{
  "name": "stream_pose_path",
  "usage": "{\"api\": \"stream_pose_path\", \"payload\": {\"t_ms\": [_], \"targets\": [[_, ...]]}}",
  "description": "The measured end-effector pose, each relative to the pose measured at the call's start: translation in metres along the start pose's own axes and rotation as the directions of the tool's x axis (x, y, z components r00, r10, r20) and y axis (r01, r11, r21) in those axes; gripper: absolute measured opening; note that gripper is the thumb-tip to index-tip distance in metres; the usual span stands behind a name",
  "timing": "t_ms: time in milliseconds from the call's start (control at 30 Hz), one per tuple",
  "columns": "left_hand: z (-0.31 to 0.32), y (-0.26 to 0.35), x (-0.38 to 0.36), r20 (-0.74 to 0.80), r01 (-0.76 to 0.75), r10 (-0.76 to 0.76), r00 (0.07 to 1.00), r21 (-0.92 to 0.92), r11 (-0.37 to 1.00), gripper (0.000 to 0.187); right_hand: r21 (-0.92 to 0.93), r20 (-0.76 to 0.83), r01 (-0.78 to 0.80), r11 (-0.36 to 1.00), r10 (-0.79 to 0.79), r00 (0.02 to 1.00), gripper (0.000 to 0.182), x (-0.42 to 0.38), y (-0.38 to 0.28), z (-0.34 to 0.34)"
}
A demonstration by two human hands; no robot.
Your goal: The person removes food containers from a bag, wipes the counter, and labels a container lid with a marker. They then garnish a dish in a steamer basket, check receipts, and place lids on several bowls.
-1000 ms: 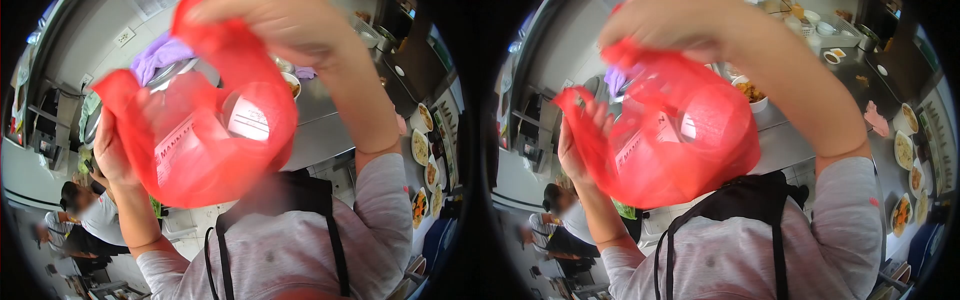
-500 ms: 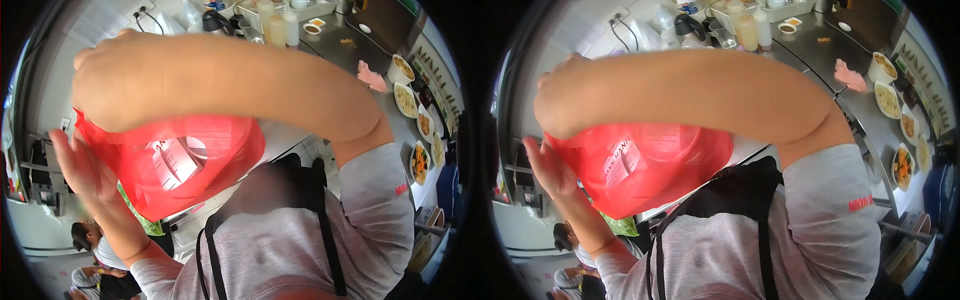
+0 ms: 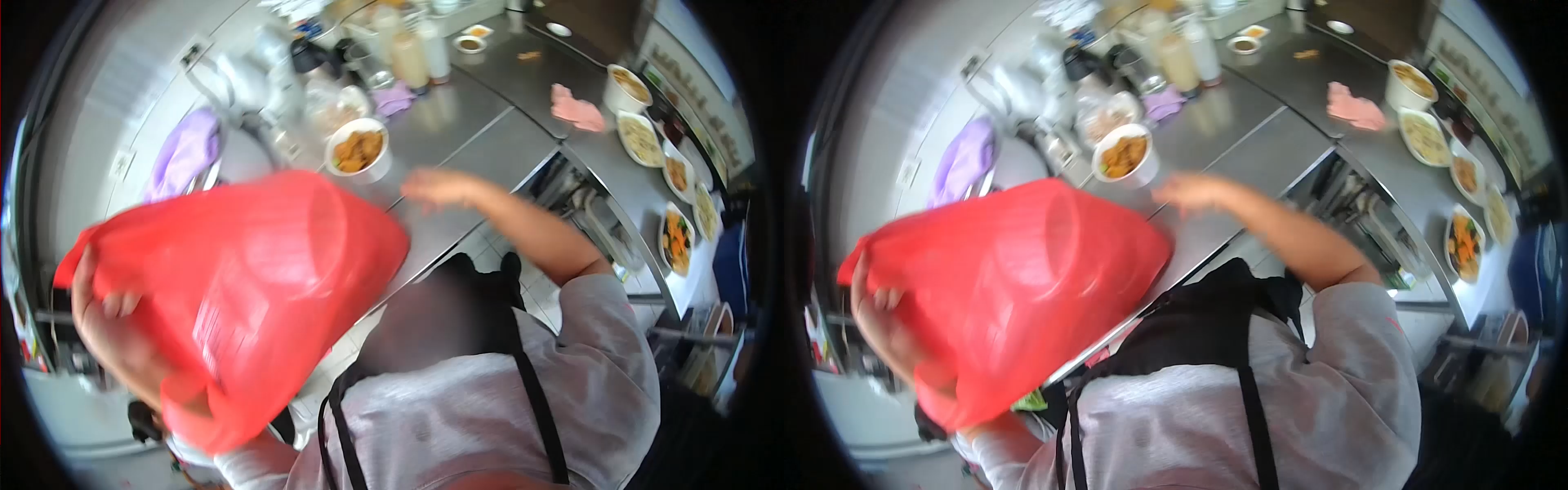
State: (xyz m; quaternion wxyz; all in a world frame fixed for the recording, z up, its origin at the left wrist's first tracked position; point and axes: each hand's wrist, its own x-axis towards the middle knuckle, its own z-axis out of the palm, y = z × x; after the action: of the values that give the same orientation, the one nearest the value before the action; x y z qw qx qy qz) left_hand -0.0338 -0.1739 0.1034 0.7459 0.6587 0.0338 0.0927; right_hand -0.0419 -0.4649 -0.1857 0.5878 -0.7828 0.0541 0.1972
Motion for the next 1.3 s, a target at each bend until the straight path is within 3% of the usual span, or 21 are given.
{"api": "stream_pose_path", "payload": {"t_ms": [33, 67, 100, 167, 200, 233, 333, 533, 633, 700, 767, 800, 867, 900, 933, 1000, 1033, 1067, 1133, 1200, 1300], "targets": [[0.025, 0.006, -0.024, -0.119, -0.105, 0.12, 0.986, 0.127, 0.986, 0.026, 0.179, 0.114, -0.164, 0.97, 0.145, 0.983, 0.072, -0.008, 0.036, 0.019], [0.027, 0.012, -0.024, -0.071, -0.099, 0.107, 0.992, 0.114, 0.989, 0.026, 0.37, 0.179, -0.277, 0.887, 0.225, 0.958, 0.079, -0.017, 0.054, 0.04], [0.021, 0.017, -0.02, -0.043, -0.207, 0.217, 0.975, 0.164, 0.965, 0.03, 0.523, 0.263, -0.336, 0.784, 0.226, 0.938, 0.079, -0.013, 0.074, 0.059], [0.021, 0.019, -0.016, 0.017, -0.376, 0.382, 0.924, 0.215, 0.901, 0.033, 0.711, 0.543, -0.393, 0.583, -0.101, 0.834, 0.083, 0.03, 0.133, 0.099], [0.022, 0.02, -0.015, 0.045, -0.436, 0.437, 0.898, 0.211, 0.875, 0.033, 0.813, 0.358, -0.125, 0.569, -0.318, 0.878, 0.077, 0.005, 0.1, 0.102], [0.027, 0.02, -0.016, 0.073, -0.482, 0.478, 0.875, 0.206, 0.851, 0.033, 0.856, 0.158, 0.146, 0.495, -0.521, 0.839, 0.072, -0.025, 0.058, 0.096], [0.054, 0.025, -0.021, 0.127, -0.574, 0.56, 0.819, 0.178, 0.799, 0.033, 0.969, 0.226, -0.14, 0.206, -0.496, 0.838, 0.06, -0.034, 0.04, 0.062], [0.144, 0.03, -0.043, 0.197, -0.664, 0.64, 0.743, 0.095, 0.742, 0.032, 0.975, 0.117, -0.026, 0.222, -0.406, 0.906, 0.057, -0.09, 0.029, -0.065], [0.206, 0.034, -0.056, 0.234, -0.685, 0.66, 0.714, 0.037, 0.727, 0.031, 0.893, 0.024, 0.136, 0.429, -0.347, 0.937, 0.058, -0.118, 0.04, -0.165], [0.252, 0.038, -0.063, 0.265, -0.692, 0.669, 0.695, -0.005, 0.722, 0.031, 0.866, -0.023, 0.146, 0.478, -0.254, 0.967, 0.055, -0.134, 0.05, -0.243], [0.295, 0.044, -0.067, 0.299, -0.694, 0.677, 0.673, -0.062, 0.717, 0.031, 0.535, -0.274, 0.31, 0.786, -0.186, 0.944, 0.052, -0.16, 0.062, -0.324], [0.324, 0.047, -0.068, 0.324, -0.687, 0.676, 0.662, -0.097, 0.72, 0.03, 0.321, -0.414, 0.308, 0.895, -0.16, 0.896, 0.05, -0.173, 0.072, -0.364], [0.389, 0.054, -0.071, 0.39, -0.662, 0.668, 0.634, -0.172, 0.729, 0.03, -0.121, -0.652, 0.207, 0.971, -0.235, 0.721, 0.042, -0.187, 0.113, -0.448], [0.423, 0.056, -0.072, 0.422, -0.646, 0.664, 0.617, -0.211, 0.734, 0.03, -0.417, -0.703, 0.031, 0.908, -0.345, 0.622, 0.04, -0.195, 0.136, -0.481], [0.458, 0.06, -0.074, 0.454, -0.622, 0.656, 0.603, -0.247, 0.743, 0.03, -0.503, -0.671, -0.292, 0.813, -0.154, 0.725, 0.041, -0.2, 0.154, -0.518], [0.534, 0.065, -0.078, 0.522, -0.563, 0.638, 0.566, -0.321, 0.762, 0.03, -0.546, -0.596, -0.518, 0.659, 0.13, 0.793, 0.039, -0.203, 0.2, -0.562], [0.574, 0.066, -0.08, 0.553, -0.529, 0.625, 0.551, -0.347, 0.774, 0.029, -0.554, -0.609, -0.591, 0.586, 0.2, 0.768, 0.034, -0.195, 0.235, -0.581], [0.612, 0.068, -0.084, 0.58, -0.498, 0.617, 0.533, -0.374, 0.782, 0.029, -0.587, -0.552, -0.625, 0.514, 0.31, 0.774, 0.034, -0.201, 0.24, -0.587], [0.684, 0.064, -0.09, 0.629, -0.446, 0.593, 0.503, -0.399, 0.801, 0.029, -0.523, -0.55, -0.683, 0.511, 0.41, 0.728, 0.041, -0.2, 0.258, -0.596], [0.749, 0.055, -0.098, 0.671, -0.398, 0.566, 0.479, -0.408, 0.821, 0.029, -0.594, -0.464, -0.672, 0.443, 0.494, 0.736, 0.038, -0.211, 0.233, -0.583], [0.843, 0.039, -0.106, 0.724, -0.338, 0.531, 0.441, -0.414, 0.845, 0.028, -0.705, -0.579, -0.615, 0.353, 0.214, 0.787, 0.028, -0.193, 0.281, -0.591]]}}
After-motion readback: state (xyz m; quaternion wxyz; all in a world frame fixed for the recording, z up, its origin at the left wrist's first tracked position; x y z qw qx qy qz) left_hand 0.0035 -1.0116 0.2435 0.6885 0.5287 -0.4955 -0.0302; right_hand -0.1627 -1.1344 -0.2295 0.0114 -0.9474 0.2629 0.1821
